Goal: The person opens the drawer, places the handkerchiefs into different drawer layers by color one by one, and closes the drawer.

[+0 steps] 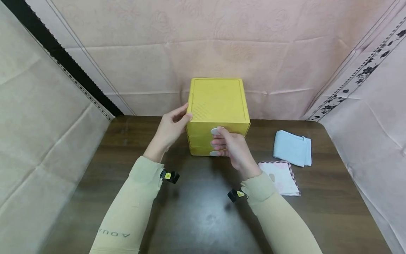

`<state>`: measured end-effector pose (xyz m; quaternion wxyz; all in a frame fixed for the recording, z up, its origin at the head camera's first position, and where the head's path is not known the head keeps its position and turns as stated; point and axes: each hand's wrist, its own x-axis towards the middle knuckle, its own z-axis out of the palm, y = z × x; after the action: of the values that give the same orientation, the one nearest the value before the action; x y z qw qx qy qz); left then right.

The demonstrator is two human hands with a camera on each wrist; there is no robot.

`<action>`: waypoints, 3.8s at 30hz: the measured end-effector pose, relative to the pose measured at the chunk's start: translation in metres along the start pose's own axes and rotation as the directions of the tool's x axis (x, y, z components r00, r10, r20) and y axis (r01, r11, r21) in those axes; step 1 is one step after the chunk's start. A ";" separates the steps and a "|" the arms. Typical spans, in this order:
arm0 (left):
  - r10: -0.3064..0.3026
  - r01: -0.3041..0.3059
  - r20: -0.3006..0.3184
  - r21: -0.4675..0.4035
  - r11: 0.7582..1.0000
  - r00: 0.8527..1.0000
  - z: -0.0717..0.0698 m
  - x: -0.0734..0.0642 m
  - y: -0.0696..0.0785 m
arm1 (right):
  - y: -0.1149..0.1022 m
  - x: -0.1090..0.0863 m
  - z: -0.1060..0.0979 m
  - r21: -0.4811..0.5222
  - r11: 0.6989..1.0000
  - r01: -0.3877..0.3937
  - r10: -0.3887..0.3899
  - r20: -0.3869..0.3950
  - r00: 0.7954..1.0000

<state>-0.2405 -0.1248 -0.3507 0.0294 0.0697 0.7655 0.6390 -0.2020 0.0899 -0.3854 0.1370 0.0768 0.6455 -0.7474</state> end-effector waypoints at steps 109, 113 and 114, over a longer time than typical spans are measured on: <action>0.053 -0.055 0.025 0.050 0.997 0.998 0.005 -0.009 0.017 | 0.106 -0.084 -0.005 -0.027 0.998 -0.048 0.047 -0.042 0.998; 0.050 -0.051 0.026 0.053 0.997 0.998 0.004 -0.009 0.016 | 0.109 -0.089 -0.004 -0.025 0.998 -0.060 0.058 -0.047 0.997; 0.042 -0.043 0.026 0.051 0.998 0.999 0.004 -0.010 0.016 | 0.110 -0.090 -0.004 -0.028 0.998 -0.065 0.063 -0.046 0.997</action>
<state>-0.2287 -0.1193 -0.3366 0.0236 0.0948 0.7798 0.6184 -0.0828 0.0891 -0.4639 0.1476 0.1121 0.6565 -0.7312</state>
